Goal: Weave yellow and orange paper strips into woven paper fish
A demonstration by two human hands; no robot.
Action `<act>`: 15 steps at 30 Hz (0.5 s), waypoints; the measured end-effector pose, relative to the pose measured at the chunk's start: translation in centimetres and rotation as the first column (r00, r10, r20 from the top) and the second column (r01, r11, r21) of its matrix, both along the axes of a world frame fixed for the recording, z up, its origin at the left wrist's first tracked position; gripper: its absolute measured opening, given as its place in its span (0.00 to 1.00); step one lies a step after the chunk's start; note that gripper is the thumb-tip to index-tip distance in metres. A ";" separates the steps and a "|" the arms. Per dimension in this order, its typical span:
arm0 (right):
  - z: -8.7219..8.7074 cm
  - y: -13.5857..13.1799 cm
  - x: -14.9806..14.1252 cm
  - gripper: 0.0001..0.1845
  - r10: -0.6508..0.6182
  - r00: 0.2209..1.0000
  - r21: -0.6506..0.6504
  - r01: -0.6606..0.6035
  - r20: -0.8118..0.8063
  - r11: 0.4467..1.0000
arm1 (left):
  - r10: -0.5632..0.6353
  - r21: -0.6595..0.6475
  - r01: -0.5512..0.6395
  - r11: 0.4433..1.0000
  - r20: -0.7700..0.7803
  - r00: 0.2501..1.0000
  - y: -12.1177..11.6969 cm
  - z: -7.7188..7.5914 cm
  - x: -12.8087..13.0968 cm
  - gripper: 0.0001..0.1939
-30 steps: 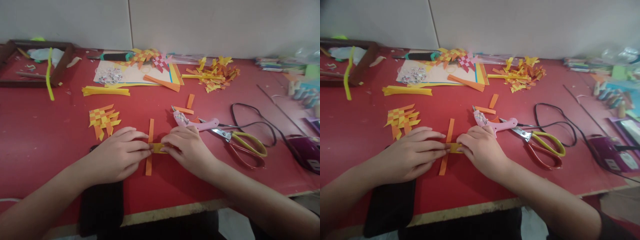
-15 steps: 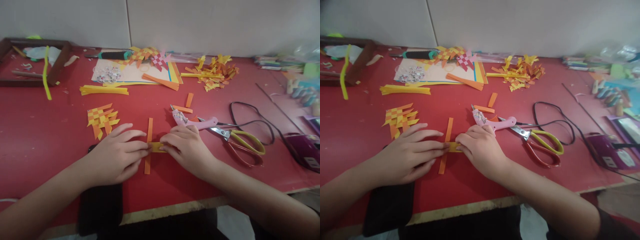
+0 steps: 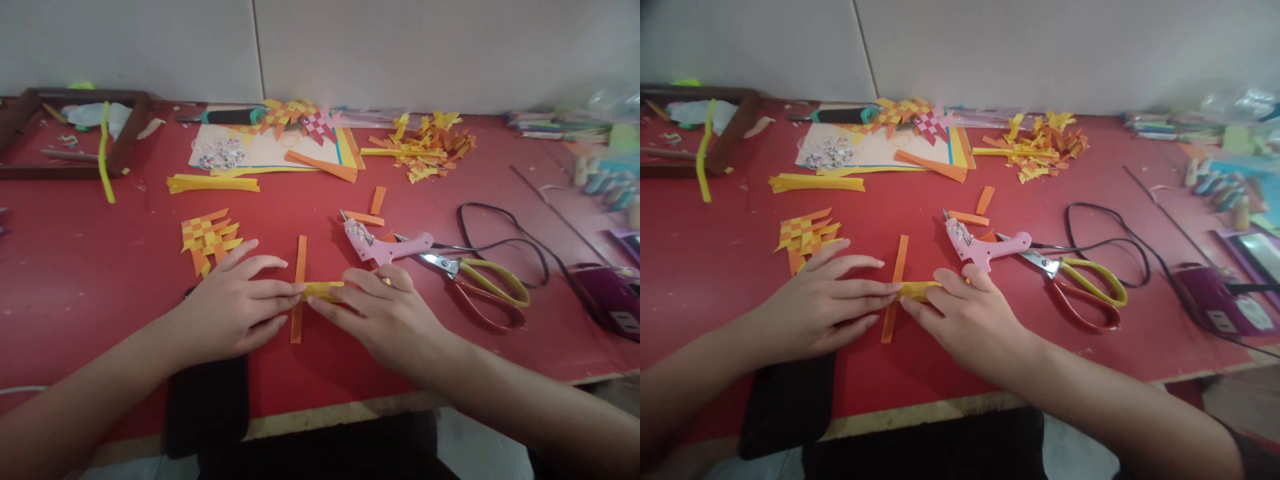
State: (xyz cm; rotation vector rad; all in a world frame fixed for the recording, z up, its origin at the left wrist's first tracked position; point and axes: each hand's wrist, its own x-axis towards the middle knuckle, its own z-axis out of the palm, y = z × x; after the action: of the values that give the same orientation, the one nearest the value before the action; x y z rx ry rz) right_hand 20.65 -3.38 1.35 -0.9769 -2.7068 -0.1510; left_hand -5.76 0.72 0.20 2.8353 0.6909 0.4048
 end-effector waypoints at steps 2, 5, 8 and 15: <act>-0.1 -0.3 -0.3 0.18 -0.010 1.000 0.027 0.010 0.026 1.000 | -0.001 0.006 0.001 1.000 -0.001 1.000 0.0 0.0 0.0 0.13; -0.5 -0.6 -0.4 0.19 -0.034 0.999 0.075 0.032 0.023 0.997 | 0.020 0.002 -0.020 1.000 0.014 1.000 0.0 -0.1 0.0 0.14; -0.9 -0.5 0.2 0.19 -0.044 0.999 0.033 0.044 0.008 0.998 | 0.029 0.002 -0.029 1.000 0.011 1.000 -0.1 -0.1 0.0 0.15; 2.1 1.7 4.4 0.18 -0.129 0.966 -0.159 0.094 -0.226 0.983 | 0.028 0.013 -0.028 1.000 0.024 0.999 -0.1 -0.1 0.3 0.11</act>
State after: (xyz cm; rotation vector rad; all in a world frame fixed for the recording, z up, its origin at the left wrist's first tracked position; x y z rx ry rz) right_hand 25.07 -1.66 3.42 -1.1138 -2.4745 0.1380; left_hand -5.47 0.61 0.11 2.8314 0.7261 0.4493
